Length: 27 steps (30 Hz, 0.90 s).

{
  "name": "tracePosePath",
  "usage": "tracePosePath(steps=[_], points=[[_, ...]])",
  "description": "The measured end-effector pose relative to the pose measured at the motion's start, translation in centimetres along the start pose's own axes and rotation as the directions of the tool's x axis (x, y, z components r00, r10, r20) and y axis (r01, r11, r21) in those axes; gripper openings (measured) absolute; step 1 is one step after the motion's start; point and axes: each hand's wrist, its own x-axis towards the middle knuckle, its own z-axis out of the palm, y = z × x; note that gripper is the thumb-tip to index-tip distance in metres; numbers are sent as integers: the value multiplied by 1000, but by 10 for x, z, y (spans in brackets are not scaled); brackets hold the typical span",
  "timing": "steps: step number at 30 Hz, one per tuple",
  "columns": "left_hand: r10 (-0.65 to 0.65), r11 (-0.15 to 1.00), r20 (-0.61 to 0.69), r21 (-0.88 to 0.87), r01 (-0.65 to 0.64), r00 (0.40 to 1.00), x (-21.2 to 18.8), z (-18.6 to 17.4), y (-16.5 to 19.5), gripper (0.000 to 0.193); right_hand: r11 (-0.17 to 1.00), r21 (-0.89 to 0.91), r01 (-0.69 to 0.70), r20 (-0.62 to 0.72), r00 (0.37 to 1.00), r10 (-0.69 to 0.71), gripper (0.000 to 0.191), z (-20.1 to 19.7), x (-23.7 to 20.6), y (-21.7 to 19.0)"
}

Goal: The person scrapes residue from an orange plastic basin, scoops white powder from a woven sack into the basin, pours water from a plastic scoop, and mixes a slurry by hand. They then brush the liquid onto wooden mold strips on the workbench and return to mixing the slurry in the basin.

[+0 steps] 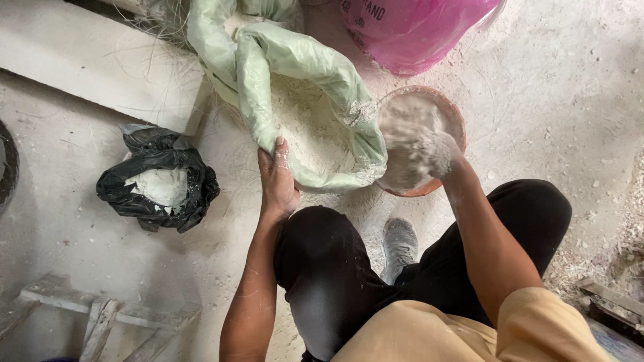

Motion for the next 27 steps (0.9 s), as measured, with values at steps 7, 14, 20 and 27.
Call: tracePosePath(steps=[7, 14, 20, 27], points=[[-33, 999, 22, -30, 33, 999, -6, 6, 10, 49, 377, -890, 256, 3, 830, -558, 26, 46, -65, -72], [4, 996, 5, -92, -3, 1000, -3, 8, 5, 44, 151, -554, 819, 693, 554, -461, 24, 254, -45, -118], [65, 998, -31, -25, -66, 997, -8, 7, 9, 47, -144, -612, 777, 761, 531, -373, 54, 312, 12, -89], [-37, 999, -17, -16, 37, 999, -12, 7, 21, 51, 425, -606, 672, 731, 682, -36, 53, 248, -9, -41]])
